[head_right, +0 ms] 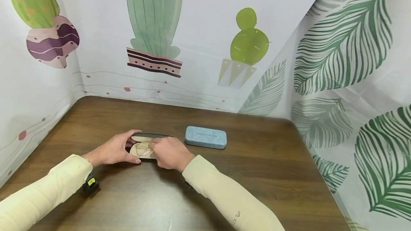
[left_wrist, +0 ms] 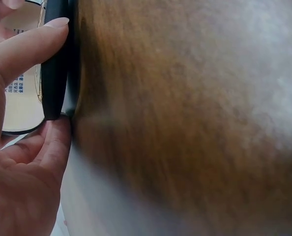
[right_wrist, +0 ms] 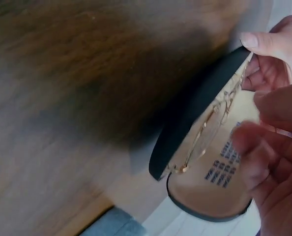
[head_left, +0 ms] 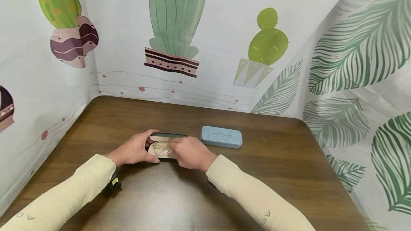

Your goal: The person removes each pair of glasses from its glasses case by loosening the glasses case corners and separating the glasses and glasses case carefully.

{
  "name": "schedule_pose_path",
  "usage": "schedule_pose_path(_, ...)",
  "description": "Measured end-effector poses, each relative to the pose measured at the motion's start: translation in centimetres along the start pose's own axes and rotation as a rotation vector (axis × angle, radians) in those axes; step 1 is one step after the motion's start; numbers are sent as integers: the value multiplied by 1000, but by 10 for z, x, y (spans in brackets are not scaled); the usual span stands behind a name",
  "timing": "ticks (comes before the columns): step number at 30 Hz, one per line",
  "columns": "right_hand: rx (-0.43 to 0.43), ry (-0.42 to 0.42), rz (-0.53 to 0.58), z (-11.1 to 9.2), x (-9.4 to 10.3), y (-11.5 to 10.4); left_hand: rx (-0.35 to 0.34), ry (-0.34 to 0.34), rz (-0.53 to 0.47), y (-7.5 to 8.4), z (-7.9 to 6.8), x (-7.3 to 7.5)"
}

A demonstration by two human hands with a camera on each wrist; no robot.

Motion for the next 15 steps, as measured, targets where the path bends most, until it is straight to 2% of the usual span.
schedule_pose_path(8, -106, -75, -164, 6, -11, -12, 4, -5, 7, 0, -1, 0)
schedule_pose_path(15, -187, -63, -155, 10, -17, -15, 5, -7, 2, 0, -1, 0)
Point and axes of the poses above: each hand's wrist, its own z-axis towards the middle knuckle, its own x-axis out of the back of the hand, y = z × x, the point moved 1 cm from there along z, towards the middle knuckle, and after that the axes turned 9 degrees about -x, right-handed, at the moved point
